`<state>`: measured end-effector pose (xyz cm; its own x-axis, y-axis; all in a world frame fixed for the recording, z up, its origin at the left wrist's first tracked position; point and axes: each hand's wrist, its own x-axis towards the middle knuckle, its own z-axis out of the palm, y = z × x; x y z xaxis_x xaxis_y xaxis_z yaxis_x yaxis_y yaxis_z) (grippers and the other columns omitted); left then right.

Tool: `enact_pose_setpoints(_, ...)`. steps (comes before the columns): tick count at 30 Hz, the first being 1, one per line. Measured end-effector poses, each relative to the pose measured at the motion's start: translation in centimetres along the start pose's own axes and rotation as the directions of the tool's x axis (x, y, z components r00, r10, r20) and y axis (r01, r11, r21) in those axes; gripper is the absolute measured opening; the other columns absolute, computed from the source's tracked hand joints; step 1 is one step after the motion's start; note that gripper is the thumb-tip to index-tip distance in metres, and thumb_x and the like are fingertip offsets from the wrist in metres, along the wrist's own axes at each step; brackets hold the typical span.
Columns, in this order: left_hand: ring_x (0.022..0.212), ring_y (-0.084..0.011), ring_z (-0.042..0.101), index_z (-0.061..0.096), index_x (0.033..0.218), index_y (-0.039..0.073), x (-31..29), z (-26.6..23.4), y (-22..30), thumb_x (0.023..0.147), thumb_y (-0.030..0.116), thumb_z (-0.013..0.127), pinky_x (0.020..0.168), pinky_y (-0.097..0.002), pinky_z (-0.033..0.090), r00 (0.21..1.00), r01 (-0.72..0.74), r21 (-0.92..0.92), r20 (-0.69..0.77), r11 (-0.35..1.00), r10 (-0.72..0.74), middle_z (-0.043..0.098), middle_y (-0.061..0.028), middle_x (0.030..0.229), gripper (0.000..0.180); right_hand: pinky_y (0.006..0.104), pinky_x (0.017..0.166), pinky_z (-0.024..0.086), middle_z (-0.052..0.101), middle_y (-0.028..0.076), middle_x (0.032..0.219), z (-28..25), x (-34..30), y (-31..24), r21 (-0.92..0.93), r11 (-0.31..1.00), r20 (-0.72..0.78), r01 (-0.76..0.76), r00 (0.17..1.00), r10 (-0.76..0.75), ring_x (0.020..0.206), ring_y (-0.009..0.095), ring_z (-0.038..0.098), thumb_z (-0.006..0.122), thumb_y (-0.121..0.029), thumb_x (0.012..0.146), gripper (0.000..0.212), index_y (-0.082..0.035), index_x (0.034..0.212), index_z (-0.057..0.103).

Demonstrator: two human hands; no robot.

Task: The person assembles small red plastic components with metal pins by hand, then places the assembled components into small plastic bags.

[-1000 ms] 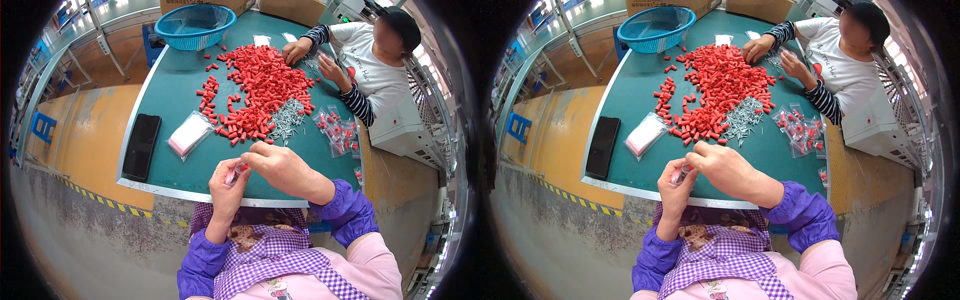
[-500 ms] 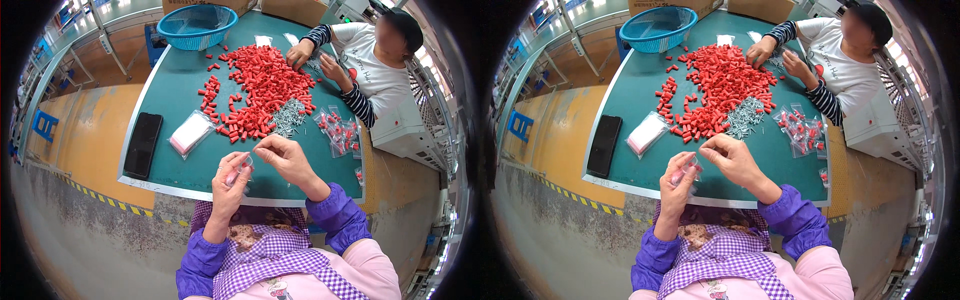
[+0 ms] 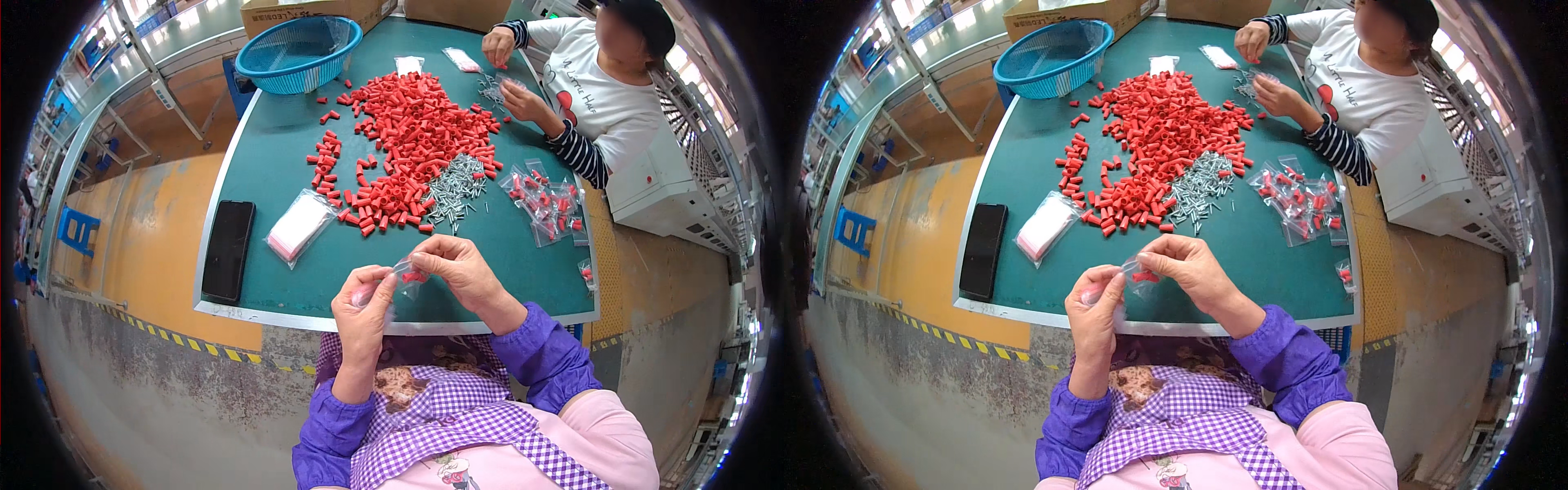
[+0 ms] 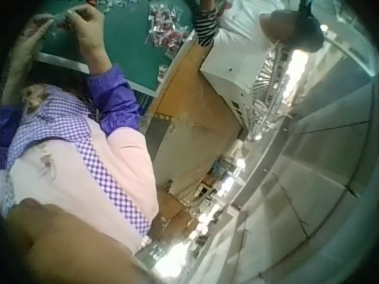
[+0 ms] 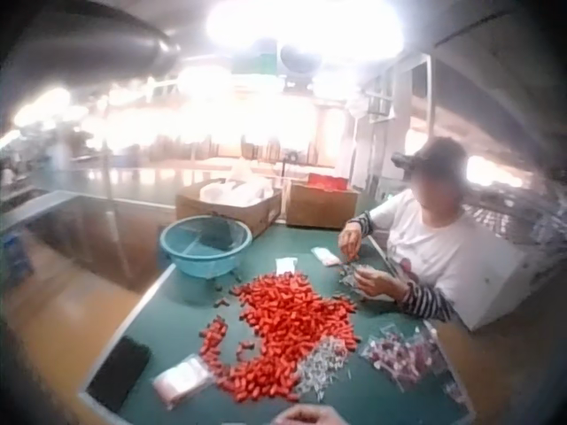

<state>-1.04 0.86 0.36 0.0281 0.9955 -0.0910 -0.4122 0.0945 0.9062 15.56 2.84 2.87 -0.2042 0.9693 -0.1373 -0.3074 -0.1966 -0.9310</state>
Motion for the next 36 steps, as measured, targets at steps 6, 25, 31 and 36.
enact_pose_setpoints(6,0.064,-0.0059,0.05,0.064,0.091,0.001,-0.1,0.5,0.0,0.086,0.005,0.065,0.058,-0.0175,0.039,0.999,0.031,-0.051,0.021,0.998,-0.03,0.059,-0.0004,0.084,0.007,0.023,0.07,0.049,0.065,0.004,0.082,0.3,-0.6,0.2,0.024,0.997,-0.093,0.079,0.993,-0.076,0.074,0.009,0.06,0.065,-0.011,0.087,0.013,0.0,0.093,0.064)
enact_pose_setpoints(25,0.067,-0.0051,0.048,0.061,0.086,0.002,-0.9,1.6,-0.7,0.086,0.004,0.065,0.059,-0.0187,0.037,0.987,0.139,-0.022,0.086,0.99,-0.136,0.058,0.0005,0.084,0.004,0.0271,0.065,0.048,0.061,0.007,0.079,0.8,-2.9,1.9,-0.515,0.798,-0.092,0.312,0.906,-0.413,0.074,0.014,0.058,0.065,-0.007,0.084,0.007,0.0,0.084,0.063)
enact_pose_setpoints(31,0.068,-0.0074,0.051,0.057,0.104,0.002,-1.0,2.0,-1.1,0.088,0.007,0.062,0.061,-0.0207,0.044,0.96,0.238,-0.052,0.166,0.97,-0.227,0.06,-0.0049,0.089,0.017,0.0282,0.066,0.047,0.061,0.007,0.08,0.2,-3.6,1.6,-0.506,0.815,-0.188,0.284,0.885,-0.426,0.075,0.016,0.058,0.063,-0.002,0.083,0.003,-0.001,0.086,0.062)
enact_pose_setpoints(36,0.077,-0.0128,0.054,0.049,0.118,0.002,0.3,1.1,-1.6,0.09,0.008,0.056,0.063,-0.0249,0.047,0.937,0.341,-0.519,0.255,0.784,-0.239,0.055,-0.0114,0.1,0.029,0.0314,0.07,0.048,0.061,0.011,0.087,-6.4,-2.6,-3.8,-0.977,0.187,-0.104,0.106,0.527,-0.844,0.077,0.023,0.059,0.064,-0.003,0.083,0.009,-0.003,0.092,0.063)
